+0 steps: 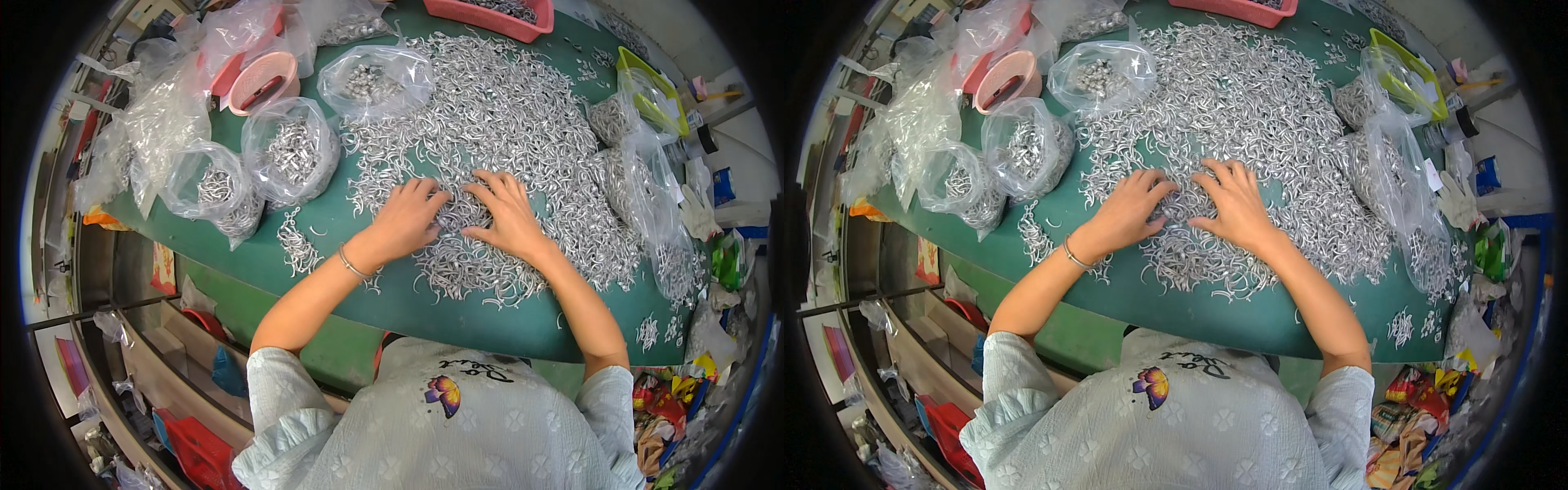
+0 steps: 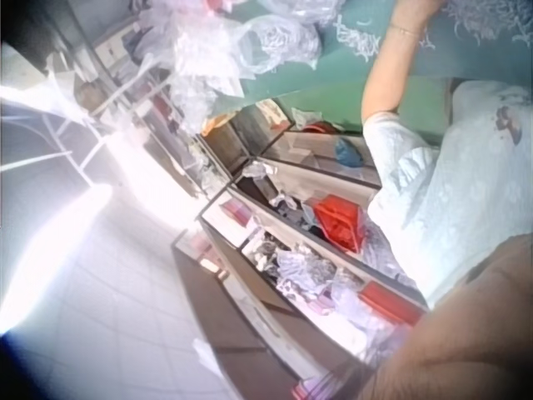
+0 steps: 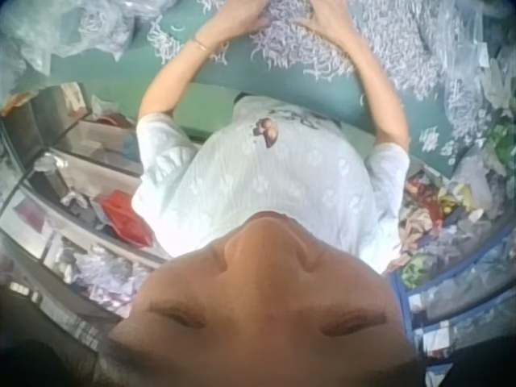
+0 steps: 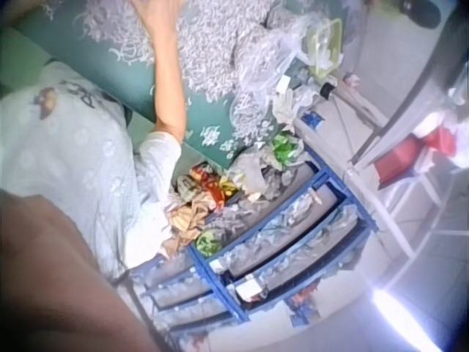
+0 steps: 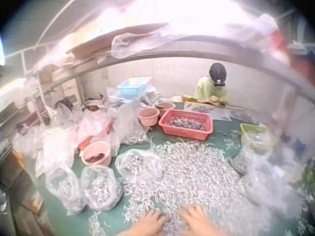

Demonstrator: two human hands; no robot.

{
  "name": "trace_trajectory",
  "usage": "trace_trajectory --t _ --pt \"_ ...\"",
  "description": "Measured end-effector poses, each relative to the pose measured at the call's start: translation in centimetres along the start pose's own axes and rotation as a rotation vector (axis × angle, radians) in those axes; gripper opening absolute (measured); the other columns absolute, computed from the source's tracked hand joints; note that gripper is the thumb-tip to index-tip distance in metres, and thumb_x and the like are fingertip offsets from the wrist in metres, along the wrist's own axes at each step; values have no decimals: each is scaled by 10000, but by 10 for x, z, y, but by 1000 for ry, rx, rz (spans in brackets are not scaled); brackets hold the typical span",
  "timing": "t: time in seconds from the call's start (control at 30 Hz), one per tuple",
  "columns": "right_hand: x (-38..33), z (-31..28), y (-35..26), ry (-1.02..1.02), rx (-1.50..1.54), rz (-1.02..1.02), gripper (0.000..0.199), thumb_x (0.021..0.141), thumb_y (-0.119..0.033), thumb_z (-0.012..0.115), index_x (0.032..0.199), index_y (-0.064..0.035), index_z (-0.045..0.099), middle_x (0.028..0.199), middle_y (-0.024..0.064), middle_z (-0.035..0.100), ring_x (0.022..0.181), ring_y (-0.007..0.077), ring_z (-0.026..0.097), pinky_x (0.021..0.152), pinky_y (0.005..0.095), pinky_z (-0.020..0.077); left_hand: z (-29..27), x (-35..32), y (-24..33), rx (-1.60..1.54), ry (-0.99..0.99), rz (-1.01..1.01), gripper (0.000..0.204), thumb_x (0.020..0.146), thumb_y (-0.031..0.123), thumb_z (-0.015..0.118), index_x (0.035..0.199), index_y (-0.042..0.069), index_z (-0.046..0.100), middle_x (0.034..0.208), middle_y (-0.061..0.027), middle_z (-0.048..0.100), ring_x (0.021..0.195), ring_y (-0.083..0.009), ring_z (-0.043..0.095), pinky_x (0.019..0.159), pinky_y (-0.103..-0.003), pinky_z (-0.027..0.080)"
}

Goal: The person picks through a large pile of small silver metal clips on a green table, selecting specific pieces by hand and grouping them together.

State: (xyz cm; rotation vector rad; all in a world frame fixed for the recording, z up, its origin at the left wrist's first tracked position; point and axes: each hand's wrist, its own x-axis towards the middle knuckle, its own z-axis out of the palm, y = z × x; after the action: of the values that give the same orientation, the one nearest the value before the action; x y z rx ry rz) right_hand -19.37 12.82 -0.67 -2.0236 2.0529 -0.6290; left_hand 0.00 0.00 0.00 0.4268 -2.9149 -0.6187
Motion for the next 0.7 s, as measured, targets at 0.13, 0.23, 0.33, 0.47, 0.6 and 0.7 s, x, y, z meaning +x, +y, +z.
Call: trace_trajectory --t 0.13,0.23,0.33,0.47,0.6,0.7 --pt "-11 -6 -3 40 20 -34 475 720 -197 801 1134 -86 597 1242 91 517 1130 320 456 963 437 379 16 1 -15 -36 109 28 395 748 31 666 1135 67 591 1142 -123 547 1062 -324 539 919 -405 448" --pt "-18 -7 5 114 30 -57 381 727 -145 777 1053 -62 598 1148 96 540 1061 316 492 906 423 415 17 6 -21 -155 220 44 347 760 -14 640 1097 41 578 1097 -130 557 997 -340 551 882 -401 462" --pt "-22 -7 13 236 58 -32 274 759 -66 727 993 -39 588 1019 107 560 962 315 538 847 413 453 11 13 -32 -284 336 35 334 775 -55 610 1095 30 566 1025 -141 577 1000 -341 556 882 -387 467" --pt "-29 -20 22 277 96 98 217 780 -21 710 961 -21 591 959 121 563 951 329 557 827 411 473 -1 25 -44 -503 409 -217 240 824 -46 616 1061 -7 616 988 -83 668 891 -168 636 829 -295 494" --pt "-35 -44 23 156 147 266 219 768 -35 730 951 -25 610 937 122 570 919 329 584 817 406 480 -12 26 -47 -603 439 -295 296 851 -49 571 1139 0 620 1043 -79 656 969 -168 617 878 -286 479" --pt "-33 -66 25 -118 255 169 256 753 -45 750 976 -24 627 959 115 579 949 312 573 858 396 459 -4 26 -42 -453 407 -172 342 849 -30 589 1186 25 609 1140 -125 618 1085 -242 596 945 -314 457"
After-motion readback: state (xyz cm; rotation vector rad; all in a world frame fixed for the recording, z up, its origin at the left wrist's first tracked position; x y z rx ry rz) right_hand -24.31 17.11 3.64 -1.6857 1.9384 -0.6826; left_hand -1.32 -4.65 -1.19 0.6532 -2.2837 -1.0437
